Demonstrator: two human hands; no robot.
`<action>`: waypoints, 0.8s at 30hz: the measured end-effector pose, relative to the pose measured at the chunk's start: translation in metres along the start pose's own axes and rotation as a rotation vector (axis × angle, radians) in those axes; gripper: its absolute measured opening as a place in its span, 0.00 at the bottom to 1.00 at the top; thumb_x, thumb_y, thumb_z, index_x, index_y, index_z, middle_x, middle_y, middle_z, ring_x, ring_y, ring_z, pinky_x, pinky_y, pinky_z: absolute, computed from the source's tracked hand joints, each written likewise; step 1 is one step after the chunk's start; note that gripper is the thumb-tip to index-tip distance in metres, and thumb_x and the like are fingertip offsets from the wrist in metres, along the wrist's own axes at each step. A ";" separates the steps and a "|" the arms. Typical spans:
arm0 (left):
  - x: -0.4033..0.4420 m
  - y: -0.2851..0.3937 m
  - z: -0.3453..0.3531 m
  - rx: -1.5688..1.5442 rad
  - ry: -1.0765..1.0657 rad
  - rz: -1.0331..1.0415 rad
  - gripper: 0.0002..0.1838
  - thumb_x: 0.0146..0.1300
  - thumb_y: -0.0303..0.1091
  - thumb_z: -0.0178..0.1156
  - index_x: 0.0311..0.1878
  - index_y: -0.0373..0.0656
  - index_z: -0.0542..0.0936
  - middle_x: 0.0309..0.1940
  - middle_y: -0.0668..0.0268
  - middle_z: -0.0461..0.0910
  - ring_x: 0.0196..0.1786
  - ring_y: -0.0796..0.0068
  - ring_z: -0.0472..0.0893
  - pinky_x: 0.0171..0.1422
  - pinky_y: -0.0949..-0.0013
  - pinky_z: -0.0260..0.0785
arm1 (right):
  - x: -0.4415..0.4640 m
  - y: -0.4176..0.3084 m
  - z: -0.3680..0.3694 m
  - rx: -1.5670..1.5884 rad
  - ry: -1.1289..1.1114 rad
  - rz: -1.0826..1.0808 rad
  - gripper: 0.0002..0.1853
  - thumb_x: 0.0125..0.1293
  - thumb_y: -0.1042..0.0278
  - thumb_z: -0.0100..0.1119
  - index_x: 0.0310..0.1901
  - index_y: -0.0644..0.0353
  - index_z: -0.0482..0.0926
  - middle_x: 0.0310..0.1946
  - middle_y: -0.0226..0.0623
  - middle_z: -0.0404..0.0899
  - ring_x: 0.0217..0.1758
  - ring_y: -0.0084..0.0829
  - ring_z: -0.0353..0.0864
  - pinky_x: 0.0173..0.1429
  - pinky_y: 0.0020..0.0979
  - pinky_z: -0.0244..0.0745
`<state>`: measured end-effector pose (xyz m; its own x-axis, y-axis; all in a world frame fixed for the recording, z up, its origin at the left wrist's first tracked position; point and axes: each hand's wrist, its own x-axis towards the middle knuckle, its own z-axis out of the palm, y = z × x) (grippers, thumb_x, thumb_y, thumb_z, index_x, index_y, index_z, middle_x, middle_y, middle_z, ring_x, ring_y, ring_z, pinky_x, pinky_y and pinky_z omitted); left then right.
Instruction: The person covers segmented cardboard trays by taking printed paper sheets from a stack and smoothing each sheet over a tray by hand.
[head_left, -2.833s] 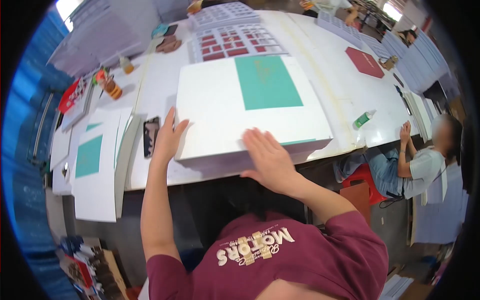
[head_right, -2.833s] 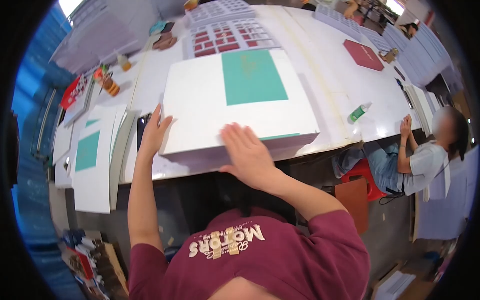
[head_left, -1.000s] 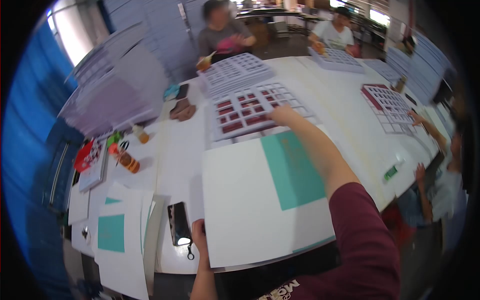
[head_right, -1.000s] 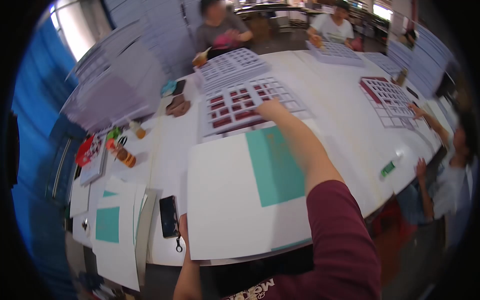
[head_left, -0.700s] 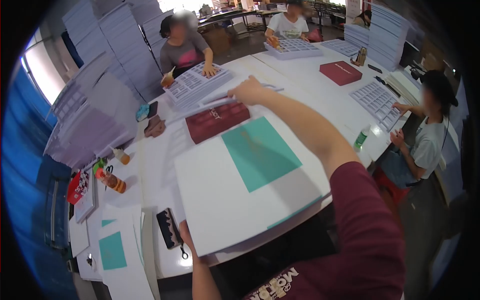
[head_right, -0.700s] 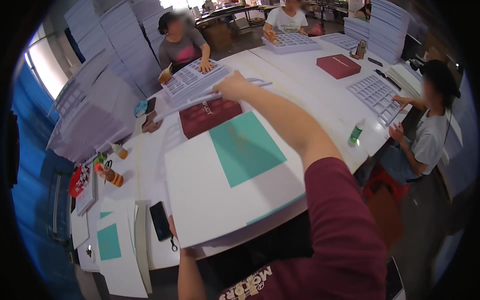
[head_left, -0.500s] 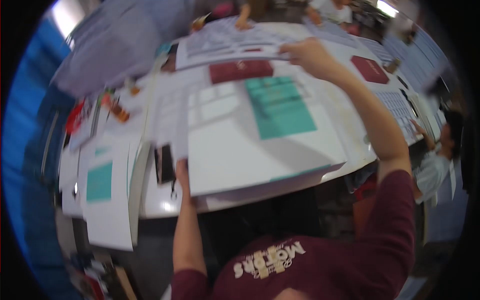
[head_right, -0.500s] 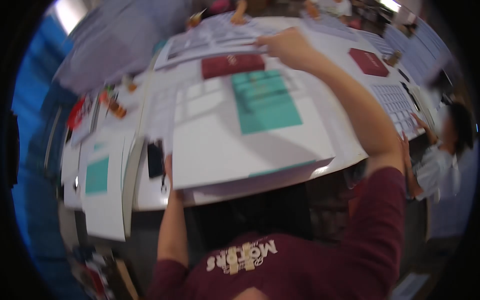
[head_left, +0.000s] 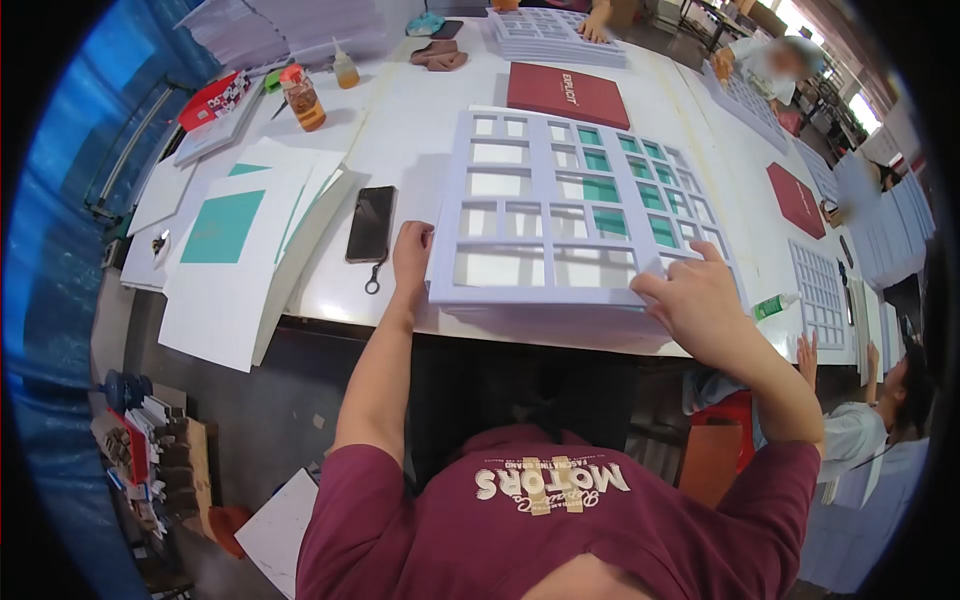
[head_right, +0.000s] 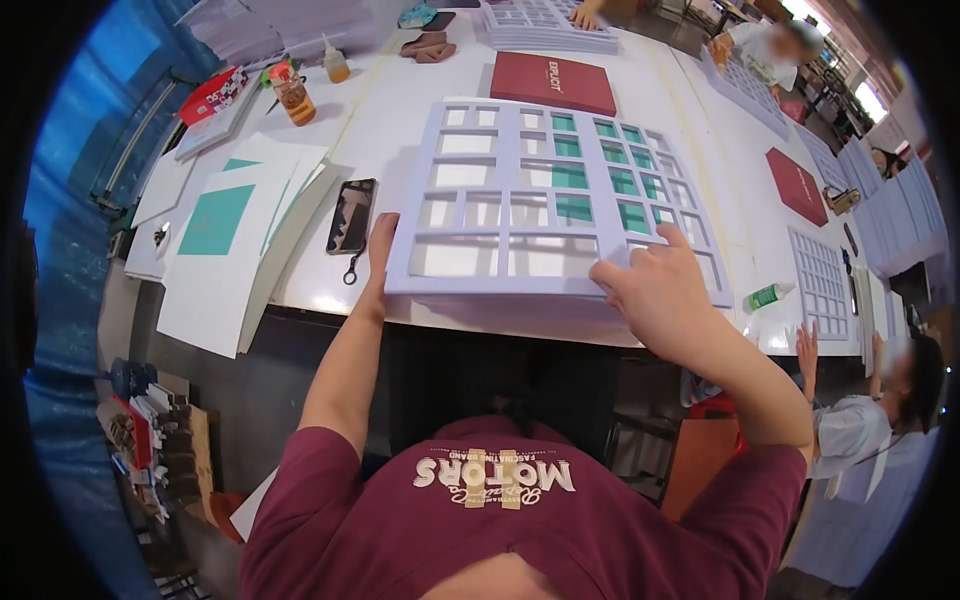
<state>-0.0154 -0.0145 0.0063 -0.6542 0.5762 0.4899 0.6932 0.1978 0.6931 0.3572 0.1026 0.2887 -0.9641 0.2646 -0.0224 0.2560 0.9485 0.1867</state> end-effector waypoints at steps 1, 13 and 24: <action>-0.002 0.001 -0.001 -0.051 0.011 0.003 0.06 0.62 0.29 0.58 0.40 0.39 0.81 0.39 0.57 0.78 0.39 0.57 0.79 0.45 0.63 0.72 | 0.003 0.000 0.009 -0.011 0.009 0.003 0.13 0.57 0.67 0.68 0.44 0.47 0.79 0.24 0.37 0.76 0.37 0.41 0.80 0.65 0.50 0.63; -0.012 0.056 -0.062 -0.581 -0.022 -0.474 0.24 0.78 0.48 0.46 0.58 0.35 0.76 0.44 0.58 0.83 0.42 0.73 0.81 0.47 0.68 0.72 | -0.039 0.030 0.033 0.196 0.550 0.403 0.29 0.51 0.64 0.74 0.58 0.52 0.81 0.40 0.39 0.84 0.46 0.39 0.80 0.59 0.40 0.67; -0.045 0.145 -0.110 -0.032 -0.251 -0.115 0.25 0.64 0.28 0.65 0.64 0.34 0.75 0.52 0.54 0.82 0.52 0.66 0.81 0.58 0.66 0.71 | -0.121 0.050 0.150 0.689 0.492 0.749 0.35 0.56 0.60 0.74 0.62 0.67 0.73 0.52 0.52 0.81 0.60 0.46 0.78 0.63 0.40 0.70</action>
<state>0.0812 -0.0990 0.1427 -0.6298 0.7308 0.2634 0.6064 0.2507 0.7546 0.4971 0.1443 0.1536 -0.4358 0.8537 0.2850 0.6185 0.5141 -0.5943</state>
